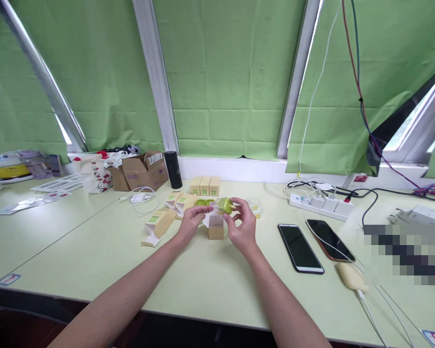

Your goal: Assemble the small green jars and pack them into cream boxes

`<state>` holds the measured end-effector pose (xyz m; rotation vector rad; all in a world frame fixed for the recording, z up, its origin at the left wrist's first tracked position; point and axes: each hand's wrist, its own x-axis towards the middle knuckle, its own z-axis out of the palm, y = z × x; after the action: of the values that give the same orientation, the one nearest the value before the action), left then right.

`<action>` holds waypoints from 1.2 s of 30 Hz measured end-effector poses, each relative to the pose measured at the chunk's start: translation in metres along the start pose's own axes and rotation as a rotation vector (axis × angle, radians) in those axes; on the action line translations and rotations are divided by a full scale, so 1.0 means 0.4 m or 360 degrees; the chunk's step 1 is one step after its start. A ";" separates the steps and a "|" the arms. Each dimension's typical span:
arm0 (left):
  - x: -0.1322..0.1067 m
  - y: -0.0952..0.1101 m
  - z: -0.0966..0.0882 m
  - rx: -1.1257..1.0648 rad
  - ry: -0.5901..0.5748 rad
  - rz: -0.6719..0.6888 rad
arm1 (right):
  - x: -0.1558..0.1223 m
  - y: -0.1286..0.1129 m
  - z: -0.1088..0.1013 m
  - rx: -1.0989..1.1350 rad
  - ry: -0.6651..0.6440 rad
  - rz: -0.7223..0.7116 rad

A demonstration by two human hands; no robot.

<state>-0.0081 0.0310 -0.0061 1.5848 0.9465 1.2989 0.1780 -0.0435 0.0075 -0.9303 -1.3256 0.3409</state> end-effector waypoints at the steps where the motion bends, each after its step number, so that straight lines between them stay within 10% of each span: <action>1: 0.000 0.002 0.001 0.0007 0.0001 0.0005 | -0.002 -0.002 0.001 -0.0025 -0.0028 0.0003; 36: 0.004 -0.003 0.004 -0.0099 -0.0037 -0.0096 | -0.005 0.006 -0.012 -0.0756 -0.0612 -0.0127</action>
<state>-0.0065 0.0325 -0.0068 1.5093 0.9238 1.2539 0.1825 -0.0453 0.0047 -1.2423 -1.8402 0.1452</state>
